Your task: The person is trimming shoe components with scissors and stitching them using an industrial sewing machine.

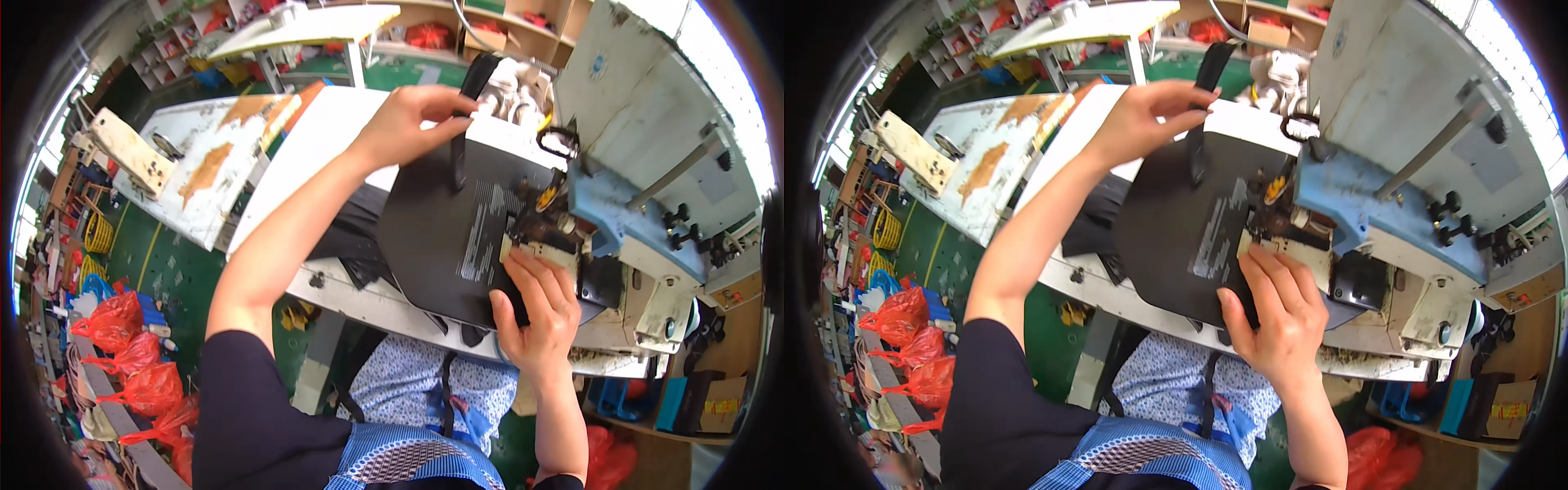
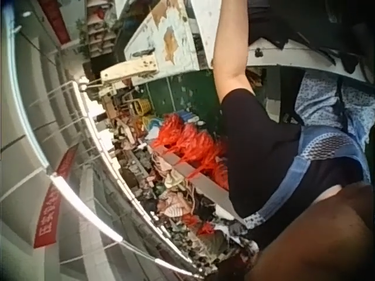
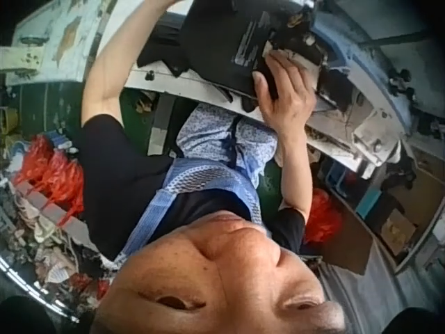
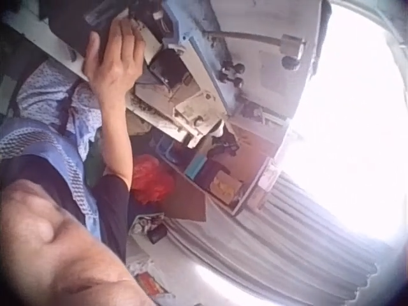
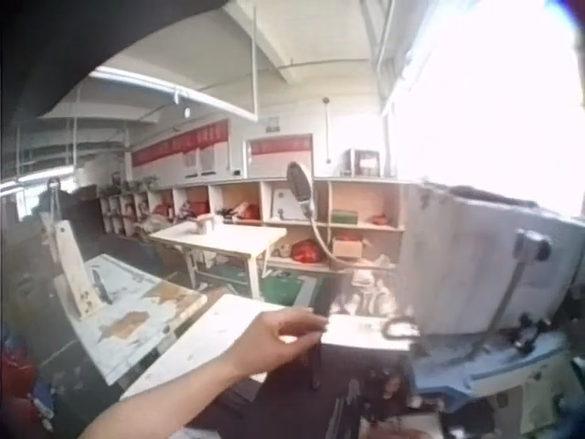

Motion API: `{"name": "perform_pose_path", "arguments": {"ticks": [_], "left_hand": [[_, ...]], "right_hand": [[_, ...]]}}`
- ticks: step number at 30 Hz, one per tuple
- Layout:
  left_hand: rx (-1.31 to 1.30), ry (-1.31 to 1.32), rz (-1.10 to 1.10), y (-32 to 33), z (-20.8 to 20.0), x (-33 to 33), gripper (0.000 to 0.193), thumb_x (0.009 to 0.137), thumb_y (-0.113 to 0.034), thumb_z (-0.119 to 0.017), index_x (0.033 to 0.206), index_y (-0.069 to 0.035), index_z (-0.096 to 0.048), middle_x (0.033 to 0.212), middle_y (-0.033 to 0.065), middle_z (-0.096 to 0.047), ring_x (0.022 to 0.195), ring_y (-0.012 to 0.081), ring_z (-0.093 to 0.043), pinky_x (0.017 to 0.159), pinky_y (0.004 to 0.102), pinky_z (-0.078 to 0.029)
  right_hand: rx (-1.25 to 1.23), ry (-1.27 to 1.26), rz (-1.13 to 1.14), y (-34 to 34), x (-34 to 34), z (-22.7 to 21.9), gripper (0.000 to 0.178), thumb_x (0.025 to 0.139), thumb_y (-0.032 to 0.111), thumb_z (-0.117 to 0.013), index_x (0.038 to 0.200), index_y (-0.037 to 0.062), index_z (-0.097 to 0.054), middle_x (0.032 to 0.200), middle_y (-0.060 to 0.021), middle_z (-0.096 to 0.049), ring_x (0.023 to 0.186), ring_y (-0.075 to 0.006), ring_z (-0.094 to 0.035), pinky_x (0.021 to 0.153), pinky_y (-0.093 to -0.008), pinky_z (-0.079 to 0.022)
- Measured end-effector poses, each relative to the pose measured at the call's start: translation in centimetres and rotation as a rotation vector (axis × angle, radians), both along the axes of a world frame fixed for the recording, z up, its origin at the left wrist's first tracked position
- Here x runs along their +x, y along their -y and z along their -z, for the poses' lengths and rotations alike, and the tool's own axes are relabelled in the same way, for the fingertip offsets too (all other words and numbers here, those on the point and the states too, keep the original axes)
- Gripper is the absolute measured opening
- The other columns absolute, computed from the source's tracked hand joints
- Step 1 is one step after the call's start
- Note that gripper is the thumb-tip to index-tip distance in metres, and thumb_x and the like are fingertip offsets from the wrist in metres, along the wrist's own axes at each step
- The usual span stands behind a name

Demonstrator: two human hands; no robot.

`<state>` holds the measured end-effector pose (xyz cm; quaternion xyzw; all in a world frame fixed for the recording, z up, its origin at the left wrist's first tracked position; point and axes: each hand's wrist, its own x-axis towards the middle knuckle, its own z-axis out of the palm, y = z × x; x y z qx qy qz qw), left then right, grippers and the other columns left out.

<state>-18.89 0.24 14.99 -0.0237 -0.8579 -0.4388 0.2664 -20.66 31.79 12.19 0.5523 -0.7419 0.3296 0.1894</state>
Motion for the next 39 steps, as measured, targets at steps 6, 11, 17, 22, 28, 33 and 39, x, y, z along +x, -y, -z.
{"name": "perform_pose_path", "arguments": {"ticks": [6,11,17,22,28,33,39], "left_hand": [[-0.308,-0.185,0.04,-7.3,-2.0,11.2,0.028,0.086,0.005,-0.077,0.113,-0.004,-0.08,0.119,0.0149,-0.078,0.101,0.0246,-0.078,0.091,0.0341,-0.062],[-0.303,-0.15,0.103,-12.8,-1.1,16.6,0.03,0.08,0.006,-0.08,0.107,-0.006,-0.079,0.112,0.0132,-0.077,0.086,0.0272,-0.078,0.073,0.0322,-0.064],[0.473,0.141,0.162,-16.2,-0.6,19.0,0.086,0.093,0.003,-0.077,0.159,-0.009,-0.025,0.102,0.0085,-0.074,0.095,0.0129,-0.074,0.085,0.0281,-0.059],[0.414,0.32,0.151,-17.1,-0.3,20.1,0.079,0.092,0.007,-0.076,0.159,-0.004,-0.037,0.099,0.0085,-0.074,0.093,0.0118,-0.074,0.083,0.024,-0.058],[0.737,0.304,0.135,-17.9,2.7,19.2,0.023,0.104,-0.01,-0.069,0.123,0.003,-0.066,0.095,0.0042,-0.074,0.087,0.008,-0.072,0.081,0.0256,-0.059],[0.591,0.394,0.155,-18.0,2.9,19.5,0.016,0.105,-0.012,-0.068,0.109,0.003,-0.069,0.086,0.0017,-0.071,0.08,0.0063,-0.068,0.072,0.0235,-0.055],[0.651,0.542,0.168,-16.9,4.7,21.3,0.014,0.107,-0.012,-0.066,0.105,0.002,-0.067,0.084,0.0018,-0.07,0.076,0.0083,-0.067,0.071,0.0255,-0.055]], "right_hand": [[-0.406,0.862,-0.243,0.7,1.9,-3.1,0.035,0.097,0.003,-0.073,0.132,-0.0033,-0.068,0.118,-0.0143,-0.075,0.099,-0.0145,-0.071,0.085,-0.0286,-0.058],[-0.402,1.016,-0.439,1.4,4.1,-4.6,0.024,0.1,0.001,-0.072,0.123,-0.0047,-0.068,0.1,-0.0059,-0.073,0.088,-0.0111,-0.07,0.078,-0.0253,-0.058],[-0.332,1.28,-0.506,0.0,6.5,-2.5,0.02,0.101,0.002,-0.072,0.119,-0.0037,-0.069,0.096,-0.0056,-0.074,0.083,-0.0087,-0.069,0.075,-0.0249,-0.058],[-0.415,1.26,-0.428,-1.1,7.3,-1.1,0.018,0.101,0.003,-0.072,0.118,-0.003,-0.069,0.097,-0.0042,-0.073,0.084,-0.0078,-0.069,0.077,-0.0232,-0.057],[-0.344,1.302,-0.373,-2.2,8.6,0.8,0.013,0.105,0.01,-0.069,0.11,-0.0023,-0.068,0.096,0.0,-0.068,0.085,-0.0051,-0.061,0.077,-0.0186,-0.048],[-0.346,1.783,-0.422,-3.4,9.6,2.1,0.019,0.108,0.022,-0.065,0.113,0.004,-0.064,0.087,0.0045,-0.055,0.072,-0.0043,-0.043,0.063,-0.0218,-0.034],[-1.017,1.704,-0.513,-6.8,5.1,1.4,0.019,0.107,0.019,-0.063,0.111,0.0011,-0.057,0.083,0.0014,-0.045,0.072,-0.0075,-0.041,0.063,-0.0234,-0.037]]}}
